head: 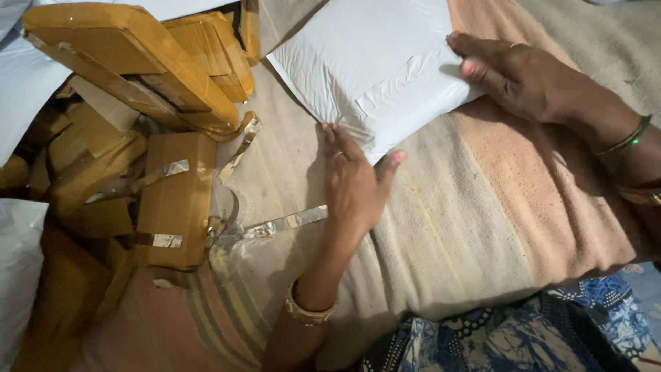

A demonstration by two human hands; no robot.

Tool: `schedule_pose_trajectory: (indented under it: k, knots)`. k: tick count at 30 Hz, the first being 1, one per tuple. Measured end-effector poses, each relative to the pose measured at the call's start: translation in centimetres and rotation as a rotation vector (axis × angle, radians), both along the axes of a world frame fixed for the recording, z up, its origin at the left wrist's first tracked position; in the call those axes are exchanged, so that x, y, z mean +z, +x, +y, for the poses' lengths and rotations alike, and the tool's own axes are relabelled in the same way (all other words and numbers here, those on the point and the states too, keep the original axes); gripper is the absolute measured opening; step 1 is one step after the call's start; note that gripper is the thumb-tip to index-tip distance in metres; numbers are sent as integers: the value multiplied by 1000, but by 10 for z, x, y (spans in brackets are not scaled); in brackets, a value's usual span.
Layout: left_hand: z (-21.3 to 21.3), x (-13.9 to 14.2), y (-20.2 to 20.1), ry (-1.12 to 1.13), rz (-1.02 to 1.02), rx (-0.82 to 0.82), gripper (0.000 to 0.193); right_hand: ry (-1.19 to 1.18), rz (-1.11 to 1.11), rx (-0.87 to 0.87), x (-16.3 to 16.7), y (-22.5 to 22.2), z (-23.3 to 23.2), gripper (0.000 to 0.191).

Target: The person wraps a cardboard box in a white padded mailer, folding the flap over the box and pressing the adhesive edges closed. They smooth the mailer surface, fold the open end, and press the adhesive strip to seal the parcel shut.

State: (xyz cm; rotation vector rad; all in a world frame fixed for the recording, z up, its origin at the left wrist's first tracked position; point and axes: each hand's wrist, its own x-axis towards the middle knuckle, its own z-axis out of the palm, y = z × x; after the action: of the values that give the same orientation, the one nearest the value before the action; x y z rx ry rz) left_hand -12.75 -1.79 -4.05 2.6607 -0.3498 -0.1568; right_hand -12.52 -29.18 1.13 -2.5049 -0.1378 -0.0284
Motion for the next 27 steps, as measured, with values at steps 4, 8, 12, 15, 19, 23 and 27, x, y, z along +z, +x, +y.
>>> schedule_pose_trajectory:
  k: [4, 8, 12, 15, 19, 23, 27]
  knots:
    - [37, 15, 8, -475, -56, 172, 80, 494, -91, -294, 21, -7, 11, 61]
    - [69, 20, 18, -905, 463, 203, 51, 513, 216, -425, 36, -10, 8, 52]
    - [75, 11, 17, -1038, 763, 91, 36, 388, 246, -288, 24, 0, 0, 46]
    - [70, 2, 18, -1070, 785, 27, 29, 295, 140, -286, 4, 9, -10, 40]
    - [63, -9, 18, -1076, 690, 46, 23, -81, -199, -252, -25, 15, -17, 34]
    - [58, -16, 16, -935, 627, 34, 20, -176, -589, -116, -40, 19, -20, 17]
    - [55, -15, 14, -836, 587, 38, 19, -308, -574, -179, -40, 23, -18, 11]
